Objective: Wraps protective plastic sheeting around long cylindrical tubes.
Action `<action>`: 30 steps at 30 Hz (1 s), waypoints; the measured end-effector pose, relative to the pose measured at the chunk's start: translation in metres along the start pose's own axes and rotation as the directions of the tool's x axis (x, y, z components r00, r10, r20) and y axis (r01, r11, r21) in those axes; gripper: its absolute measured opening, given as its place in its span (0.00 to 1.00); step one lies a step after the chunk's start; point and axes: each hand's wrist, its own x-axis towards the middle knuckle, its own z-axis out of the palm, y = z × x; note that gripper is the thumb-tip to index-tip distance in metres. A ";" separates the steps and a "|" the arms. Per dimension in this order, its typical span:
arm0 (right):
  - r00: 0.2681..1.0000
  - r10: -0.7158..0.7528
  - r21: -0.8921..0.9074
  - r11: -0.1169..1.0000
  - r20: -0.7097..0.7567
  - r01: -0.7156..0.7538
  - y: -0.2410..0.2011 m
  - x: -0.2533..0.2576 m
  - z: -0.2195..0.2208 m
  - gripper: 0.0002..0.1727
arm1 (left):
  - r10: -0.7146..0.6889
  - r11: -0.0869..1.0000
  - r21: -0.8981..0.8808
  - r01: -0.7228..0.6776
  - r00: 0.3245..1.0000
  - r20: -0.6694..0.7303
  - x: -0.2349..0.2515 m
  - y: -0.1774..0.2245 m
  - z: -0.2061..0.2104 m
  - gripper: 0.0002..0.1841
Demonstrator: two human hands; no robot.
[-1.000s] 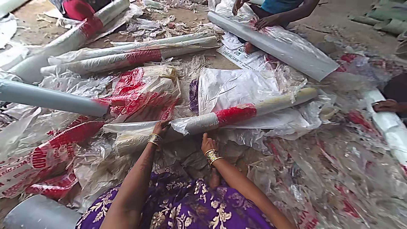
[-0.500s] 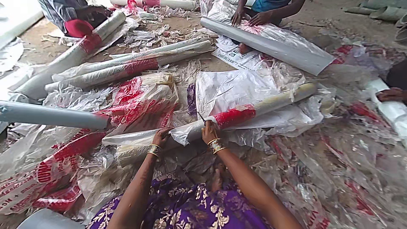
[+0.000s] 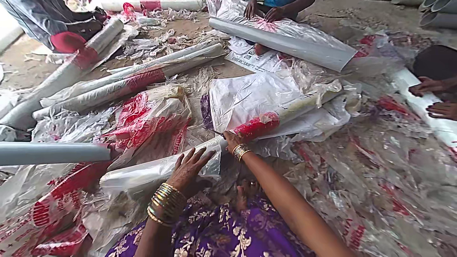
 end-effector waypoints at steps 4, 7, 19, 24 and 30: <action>1.000 0.019 -0.031 0.999 0.021 -0.019 -0.007 0.004 -0.003 0.42 | -0.038 0.999 -0.040 0.029 0.968 -0.248 0.076 -0.017 0.008 0.29; 0.999 0.025 -0.039 0.999 0.025 -0.024 -0.006 0.006 -0.008 0.42 | -0.220 0.973 0.061 0.222 0.975 -0.041 0.119 -0.019 0.036 0.40; 0.996 0.073 -0.029 0.997 0.051 -0.072 -0.008 0.012 -0.011 0.40 | -0.277 0.957 0.034 0.287 0.944 -0.179 0.078 -0.014 0.111 0.22; 0.995 0.081 -0.051 0.996 0.053 -0.078 -0.007 0.009 -0.012 0.37 | -0.277 0.961 -0.011 0.277 0.954 -0.114 0.058 -0.004 0.120 0.23; 0.993 0.087 -0.042 0.996 0.075 -0.084 -0.005 0.009 -0.015 0.39 | -0.285 0.958 0.009 0.285 0.958 -0.033 0.043 0.010 0.115 0.24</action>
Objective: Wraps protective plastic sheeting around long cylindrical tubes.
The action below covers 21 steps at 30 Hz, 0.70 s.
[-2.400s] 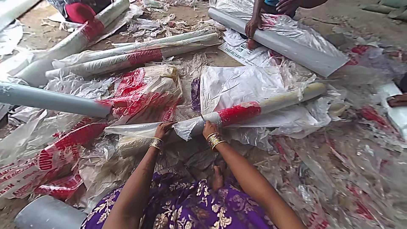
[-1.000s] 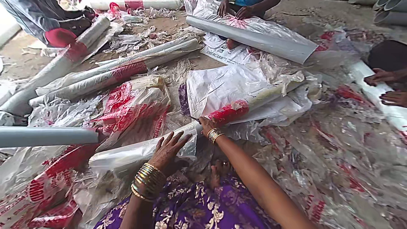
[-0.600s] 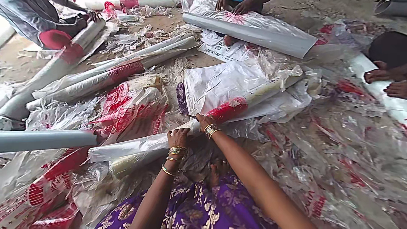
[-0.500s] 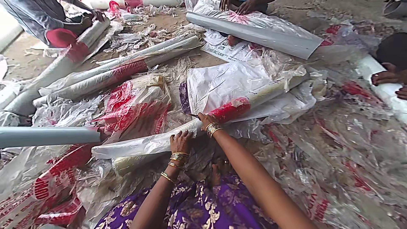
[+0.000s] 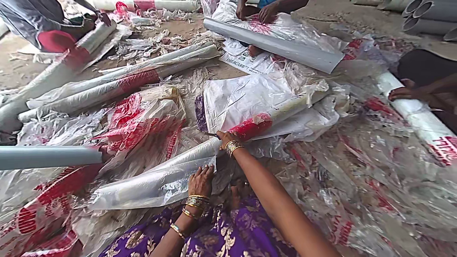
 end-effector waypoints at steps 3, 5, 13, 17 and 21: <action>1.000 -0.008 0.013 1.000 0.006 0.007 0.002 0.001 -0.002 0.40 | 0.013 1.000 0.004 -0.013 1.000 -0.003 -0.003 0.000 -0.003 0.23; 1.000 -0.010 0.020 1.000 0.007 0.010 0.002 0.000 0.000 0.40 | 0.089 0.996 0.007 -0.089 0.990 -0.112 0.001 -0.010 0.001 0.21; 0.995 -0.016 0.089 0.996 -0.102 0.026 0.009 -0.014 0.014 0.39 | 0.271 0.948 0.142 -0.283 0.957 0.101 0.037 -0.019 -0.022 0.27; 0.995 -0.023 0.094 0.995 -0.096 0.032 0.008 -0.016 0.015 0.39 | 0.192 0.949 0.216 -0.228 0.965 0.176 0.056 -0.012 -0.024 0.31; 0.996 -0.014 0.102 0.995 -0.092 0.023 0.006 -0.015 0.014 0.37 | 0.259 0.964 0.093 -0.249 0.958 -0.123 0.065 -0.044 0.008 0.26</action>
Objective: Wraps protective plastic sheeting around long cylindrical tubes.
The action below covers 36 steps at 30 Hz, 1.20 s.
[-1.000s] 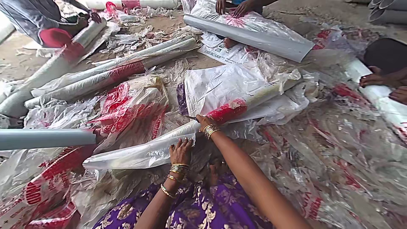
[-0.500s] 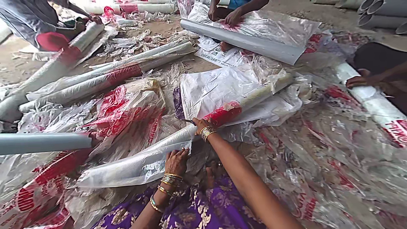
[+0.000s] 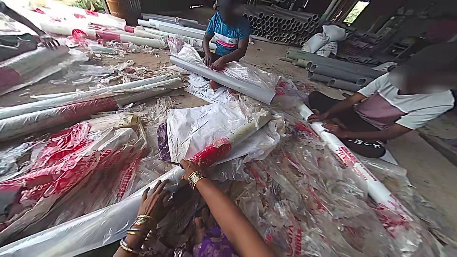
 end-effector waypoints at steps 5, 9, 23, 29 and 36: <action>1.000 0.020 -0.018 1.000 -0.017 -0.020 -0.001 0.001 0.005 0.37 | 0.098 0.995 0.019 -0.097 0.941 -0.324 -0.001 -0.019 0.036 0.35; 0.999 0.026 -0.037 0.999 -0.036 -0.027 -0.001 0.000 0.004 0.36 | 0.116 0.962 -0.187 -0.197 0.920 -0.374 0.003 -0.026 0.022 0.38; 0.945 0.215 0.005 0.975 -0.246 -0.220 -0.013 -0.044 0.060 0.24 | -0.019 0.694 -0.720 -0.006 0.999 -0.027 0.034 -0.072 -0.035 0.14; 0.977 0.193 -0.057 0.978 -0.093 -0.198 -0.045 -0.028 0.044 0.24 | -0.033 0.685 -0.728 0.029 0.999 0.009 0.037 -0.074 -0.040 0.14; 0.961 0.277 -0.114 0.954 -0.011 -0.276 -0.046 -0.027 0.056 0.25 | -0.050 0.611 -0.790 0.047 0.999 0.020 0.039 -0.078 -0.041 0.11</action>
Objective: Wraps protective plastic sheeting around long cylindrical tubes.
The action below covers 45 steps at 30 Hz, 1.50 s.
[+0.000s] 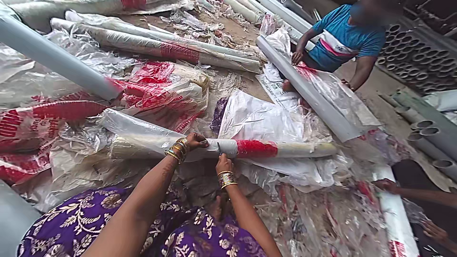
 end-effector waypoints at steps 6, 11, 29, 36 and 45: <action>0.998 0.063 0.078 0.995 -0.004 -0.062 0.019 -0.010 0.030 0.24 | 0.018 0.999 -0.040 -0.018 1.000 0.001 0.004 -0.002 -0.003 0.09; 0.998 0.045 0.069 0.997 -0.031 -0.043 0.034 -0.027 0.040 0.23 | 0.010 0.999 -0.037 -0.010 1.000 -0.010 0.002 0.005 -0.005 0.08; 0.996 0.063 0.013 0.998 0.067 -0.064 0.037 -0.025 0.045 0.25 | 0.016 0.987 -0.161 -0.016 1.000 -0.003 0.006 -0.005 -0.005 0.03; 0.968 -0.073 0.096 0.991 -0.239 0.098 0.011 -0.015 0.011 0.22 | -0.017 0.982 -0.187 0.014 1.000 -0.011 0.004 -0.001 -0.005 0.02; 0.995 0.082 0.008 0.997 0.054 -0.082 0.031 -0.018 0.050 0.26 | -0.005 0.971 -0.238 -0.004 0.999 -0.038 0.010 -0.010 -0.009 0.01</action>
